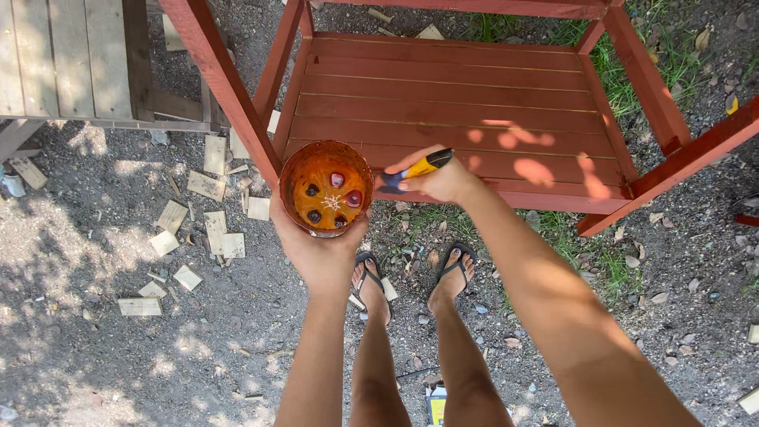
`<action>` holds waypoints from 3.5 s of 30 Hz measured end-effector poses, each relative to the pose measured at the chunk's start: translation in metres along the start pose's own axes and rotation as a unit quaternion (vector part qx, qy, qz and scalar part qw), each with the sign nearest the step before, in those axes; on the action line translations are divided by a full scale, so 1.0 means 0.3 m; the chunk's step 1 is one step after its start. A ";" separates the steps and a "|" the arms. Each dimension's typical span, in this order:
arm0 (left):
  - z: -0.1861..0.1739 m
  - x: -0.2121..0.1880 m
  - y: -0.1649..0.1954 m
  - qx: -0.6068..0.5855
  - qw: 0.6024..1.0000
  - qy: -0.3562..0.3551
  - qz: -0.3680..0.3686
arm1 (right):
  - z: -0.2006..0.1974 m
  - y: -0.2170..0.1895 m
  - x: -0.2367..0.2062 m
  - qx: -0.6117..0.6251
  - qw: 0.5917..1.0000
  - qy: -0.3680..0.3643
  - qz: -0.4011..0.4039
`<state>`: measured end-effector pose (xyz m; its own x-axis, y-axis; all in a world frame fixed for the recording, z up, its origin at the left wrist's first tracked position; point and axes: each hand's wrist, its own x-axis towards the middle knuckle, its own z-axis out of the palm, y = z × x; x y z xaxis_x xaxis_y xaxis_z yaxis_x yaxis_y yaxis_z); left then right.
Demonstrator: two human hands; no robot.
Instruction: The person applies reddish-brown stain to a wooden shelving unit using a brush and a small container. They dip the brush into the container, apply stain to the shelves and frame, and occasionally pour more stain from a bottle into the container.
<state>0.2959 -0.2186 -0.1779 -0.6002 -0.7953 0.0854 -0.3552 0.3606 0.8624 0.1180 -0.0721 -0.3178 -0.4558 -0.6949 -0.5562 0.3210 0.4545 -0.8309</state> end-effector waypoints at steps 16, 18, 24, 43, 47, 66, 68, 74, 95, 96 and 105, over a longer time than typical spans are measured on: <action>0.103 -0.086 0.049 0.015 0.999 -0.010 -0.027 | -0.514 0.150 -0.347 -0.012 0.988 0.102 0.116; 0.120 -0.082 0.058 0.015 1.000 -0.006 -0.023 | -0.370 0.108 -0.183 -0.009 0.996 0.055 0.063; 0.133 -0.075 0.076 0.023 1.000 0.000 -0.018 | -0.074 -0.038 0.083 -0.058 0.997 -0.031 0.038; 0.390 -0.222 0.122 -0.014 0.996 -0.079 -0.040 | -0.743 0.221 -0.682 0.007 0.973 0.199 0.117; 0.445 -0.252 0.153 0.005 0.996 -0.089 -0.014 | -0.549 0.207 -0.410 -0.088 0.985 0.144 0.043; 0.556 -0.337 0.256 -0.032 0.992 -0.123 -0.020 | -0.619 0.311 -0.772 0.004 0.959 0.283 -0.021; 0.568 -0.349 0.264 -0.036 0.992 -0.123 -0.020 | -0.437 0.314 -0.666 -0.040 0.951 0.262 -0.162; 0.595 -0.355 0.288 -0.041 0.990 -0.132 -0.019 | -0.482 0.335 -0.792 0.020 0.955 0.293 0.034; 0.708 -0.399 0.392 -0.027 0.990 -0.136 0.034 | -0.600 0.406 -0.735 0.149 0.745 0.648 -0.059; 0.713 -0.390 0.401 -0.027 0.989 -0.139 0.037 | -0.623 0.408 -0.772 0.128 0.723 0.672 -0.094; 0.698 -0.383 0.400 -0.025 0.988 -0.151 0.027 | -0.605 0.437 -0.787 0.000 0.677 0.730 -0.093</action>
<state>0.1721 0.0182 -0.1886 -0.8065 -0.5911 -0.0141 -0.2852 0.3680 0.8850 0.1170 0.2526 -0.2984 -0.8227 0.5519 0.1359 0.1457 0.4358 -0.8882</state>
